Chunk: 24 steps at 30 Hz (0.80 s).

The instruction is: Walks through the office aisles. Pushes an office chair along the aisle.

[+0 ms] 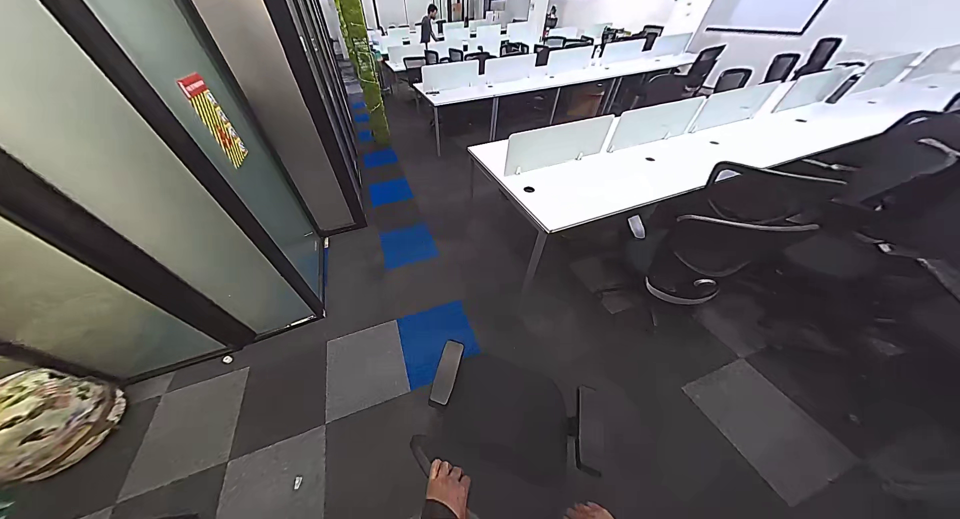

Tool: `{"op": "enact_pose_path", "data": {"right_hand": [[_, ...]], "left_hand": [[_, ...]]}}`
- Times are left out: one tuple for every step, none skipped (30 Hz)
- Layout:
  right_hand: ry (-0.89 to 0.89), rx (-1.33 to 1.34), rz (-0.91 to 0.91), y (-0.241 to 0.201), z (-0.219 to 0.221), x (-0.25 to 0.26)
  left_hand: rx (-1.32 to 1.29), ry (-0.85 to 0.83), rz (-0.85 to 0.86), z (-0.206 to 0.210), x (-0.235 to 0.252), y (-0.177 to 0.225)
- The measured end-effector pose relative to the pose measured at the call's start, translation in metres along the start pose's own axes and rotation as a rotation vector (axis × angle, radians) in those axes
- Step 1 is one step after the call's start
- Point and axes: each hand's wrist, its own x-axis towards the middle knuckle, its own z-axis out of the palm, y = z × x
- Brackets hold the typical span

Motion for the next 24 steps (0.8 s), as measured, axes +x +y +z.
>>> {"op": "enact_pose_path", "data": {"right_hand": [[-0.052,-0.006,0.016,0.007,-0.003,0.008],[-0.088,-0.012,0.029,0.012,-0.007,0.017],[-0.112,-0.012,0.039,0.017,-0.013,0.026],[-0.125,-0.014,0.056,0.021,-0.020,0.035],[-0.127,-0.018,0.085,0.025,-0.028,0.044],[-0.135,-0.038,0.119,0.029,-0.039,0.054],[-0.142,-0.058,0.149,0.034,-0.050,0.066],[-0.153,-0.070,0.169,0.039,-0.062,0.079],[-0.159,-0.080,0.183,0.043,-0.073,0.092],[-0.158,-0.091,0.191,0.048,-0.082,0.105],[-0.148,-0.107,0.199,0.051,-0.090,0.118],[-0.134,-0.122,0.208,0.054,-0.098,0.130],[-0.124,-0.138,0.220,0.056,-0.105,0.142],[-0.118,-0.153,0.229,0.059,-0.112,0.156],[-0.109,-0.168,0.233,0.061,-0.117,0.169],[-0.103,-0.172,0.233,0.062,-0.121,0.182],[-0.098,-0.172,0.223,0.063,-0.125,0.196],[-0.091,-0.171,0.209,0.063,-0.130,0.209],[-0.089,-0.170,0.191,0.062,-0.135,0.223],[-0.090,-0.171,0.174,0.061,-0.140,0.236],[-0.090,-0.167,0.160,0.061,-0.145,0.247],[-0.088,-0.167,0.146,0.062,-0.151,0.258],[-0.083,-0.169,0.130,0.063,-0.157,0.269],[-0.079,-0.171,0.116,0.065,-0.163,0.280]], "left_hand": [[0.001,-0.002,-0.016,-0.003,0.005,-0.001],[0.005,0.005,-0.034,-0.005,0.009,-0.003],[0.011,0.002,-0.053,-0.008,0.013,-0.005],[0.020,-0.003,-0.076,-0.011,0.017,-0.007],[0.035,0.006,-0.094,-0.015,0.023,-0.009],[0.045,0.015,-0.111,-0.021,0.030,-0.012],[0.053,0.015,-0.127,-0.030,0.036,-0.015],[0.053,0.016,-0.143,-0.039,0.043,-0.019],[0.056,0.021,-0.158,-0.047,0.050,-0.023],[0.062,0.021,-0.171,-0.054,0.058,-0.029],[0.068,0.028,-0.180,-0.061,0.065,-0.035],[0.067,0.031,-0.187,-0.068,0.071,-0.042],[0.066,0.035,-0.194,-0.074,0.078,-0.050],[0.062,0.038,-0.206,-0.081,0.087,-0.059],[0.058,0.047,-0.218,-0.086,0.096,-0.069],[0.054,0.055,-0.229,-0.091,0.103,-0.079],[0.043,0.063,-0.241,-0.096,0.109,-0.090],[0.034,0.070,-0.256,-0.100,0.115,-0.101],[0.024,0.074,-0.272,-0.104,0.120,-0.113],[0.010,0.075,-0.284,-0.110,0.125,-0.125],[-0.009,0.065,-0.296,-0.115,0.131,-0.134],[-0.033,0.045,-0.308,-0.121,0.137,-0.143],[-0.057,0.037,-0.321,-0.125,0.143,-0.152],[-0.076,0.041,-0.333,-0.130,0.149,-0.162]]}}
